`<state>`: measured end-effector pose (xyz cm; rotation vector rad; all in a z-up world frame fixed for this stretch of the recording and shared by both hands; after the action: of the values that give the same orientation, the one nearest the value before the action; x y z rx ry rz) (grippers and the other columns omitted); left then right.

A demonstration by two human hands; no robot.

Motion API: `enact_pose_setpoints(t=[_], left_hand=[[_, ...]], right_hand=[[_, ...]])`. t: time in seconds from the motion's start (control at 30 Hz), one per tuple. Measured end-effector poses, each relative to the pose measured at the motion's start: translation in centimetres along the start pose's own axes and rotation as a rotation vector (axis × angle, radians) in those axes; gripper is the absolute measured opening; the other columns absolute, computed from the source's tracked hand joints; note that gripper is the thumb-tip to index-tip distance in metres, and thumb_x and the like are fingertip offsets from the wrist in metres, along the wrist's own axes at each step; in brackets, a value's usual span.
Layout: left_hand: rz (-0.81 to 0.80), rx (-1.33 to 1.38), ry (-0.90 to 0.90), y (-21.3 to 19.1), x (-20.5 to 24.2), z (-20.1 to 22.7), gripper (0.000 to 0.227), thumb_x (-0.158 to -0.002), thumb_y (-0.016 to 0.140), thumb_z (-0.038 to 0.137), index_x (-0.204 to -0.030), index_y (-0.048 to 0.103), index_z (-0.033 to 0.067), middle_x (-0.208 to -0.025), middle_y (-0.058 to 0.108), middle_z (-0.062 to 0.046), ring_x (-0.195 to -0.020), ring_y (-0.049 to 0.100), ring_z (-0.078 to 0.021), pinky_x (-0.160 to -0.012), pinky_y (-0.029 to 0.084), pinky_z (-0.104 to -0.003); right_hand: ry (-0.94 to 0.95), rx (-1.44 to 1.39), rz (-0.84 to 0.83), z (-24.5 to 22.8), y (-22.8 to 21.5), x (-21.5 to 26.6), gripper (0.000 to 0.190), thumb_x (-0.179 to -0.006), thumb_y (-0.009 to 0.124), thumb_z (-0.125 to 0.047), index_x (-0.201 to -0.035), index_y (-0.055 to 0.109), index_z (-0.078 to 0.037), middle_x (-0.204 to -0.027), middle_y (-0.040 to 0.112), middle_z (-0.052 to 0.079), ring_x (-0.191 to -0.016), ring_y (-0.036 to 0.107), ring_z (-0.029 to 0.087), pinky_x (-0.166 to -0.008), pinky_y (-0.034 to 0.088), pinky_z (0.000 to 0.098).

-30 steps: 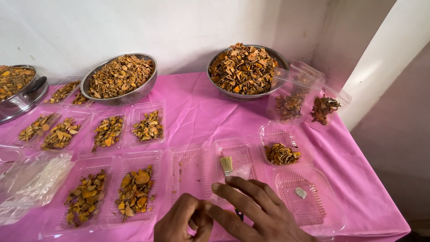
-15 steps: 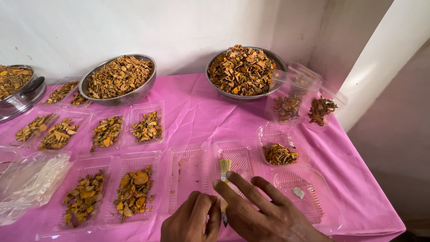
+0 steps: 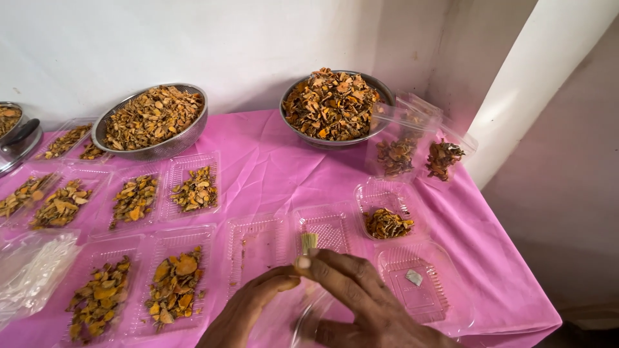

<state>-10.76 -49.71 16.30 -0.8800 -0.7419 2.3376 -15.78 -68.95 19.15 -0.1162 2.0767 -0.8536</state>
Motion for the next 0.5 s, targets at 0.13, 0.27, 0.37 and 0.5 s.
enact_pose_setpoints(t=[0.13,0.27,0.37,0.5], left_hand=[[-0.089,0.028,-0.068,1.2,0.6,-2.1,0.051,-0.099,0.035,0.033,-0.140,0.056,0.0124,-0.148,0.057,-0.007,-0.138,0.056,-0.0198,-0.114,0.040,-0.036],[-0.091,0.037,-0.183,1.1,0.9,-1.4,0.052,-0.095,0.039,0.036,-0.138,0.059,0.0162,-0.140,0.063,-0.004,-0.133,0.061,-0.0168,-0.110,0.043,-0.034],[-0.084,0.054,-0.293,1.0,1.2,-1.0,0.053,-0.091,0.043,0.039,-0.136,0.062,0.0200,-0.131,0.068,-0.001,-0.127,0.066,-0.0138,-0.105,0.046,-0.031],[-0.074,0.085,-0.448,1.0,1.6,-0.8,0.055,-0.084,0.049,0.044,-0.133,0.066,0.0257,-0.118,0.076,0.004,-0.118,0.074,-0.0092,-0.099,0.050,-0.027]], right_hand=[[0.274,-0.469,-0.262,-1.9,1.0,-0.3,0.077,-0.105,0.029,-0.080,-0.159,0.030,-0.024,-0.160,0.033,0.020,-0.153,0.032,0.041,-0.116,0.031,0.0645],[0.316,-0.508,-0.249,-2.2,1.9,-1.0,0.054,-0.108,0.049,-0.044,-0.154,0.043,-0.017,-0.158,0.039,0.014,-0.155,0.032,0.026,-0.120,0.027,0.0465],[0.115,-0.329,-0.139,-0.8,2.4,-0.7,0.069,-0.109,0.035,-0.065,-0.157,0.035,-0.016,-0.155,0.041,0.019,-0.147,0.042,0.036,-0.116,0.038,0.0519],[0.142,-0.104,0.009,1.0,3.0,1.0,0.057,-0.091,0.083,-0.029,-0.137,0.054,-0.016,-0.130,0.057,0.005,-0.122,0.055,0.023,-0.103,0.045,0.0374]])
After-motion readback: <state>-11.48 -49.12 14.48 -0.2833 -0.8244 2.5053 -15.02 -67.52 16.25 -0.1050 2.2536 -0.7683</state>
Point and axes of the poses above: each hand's wrist, its own x-axis away from the middle knuckle, its own y-axis out of the palm, z = x × y, the point moved 5 cm from there along -x, towards the middle knuckle
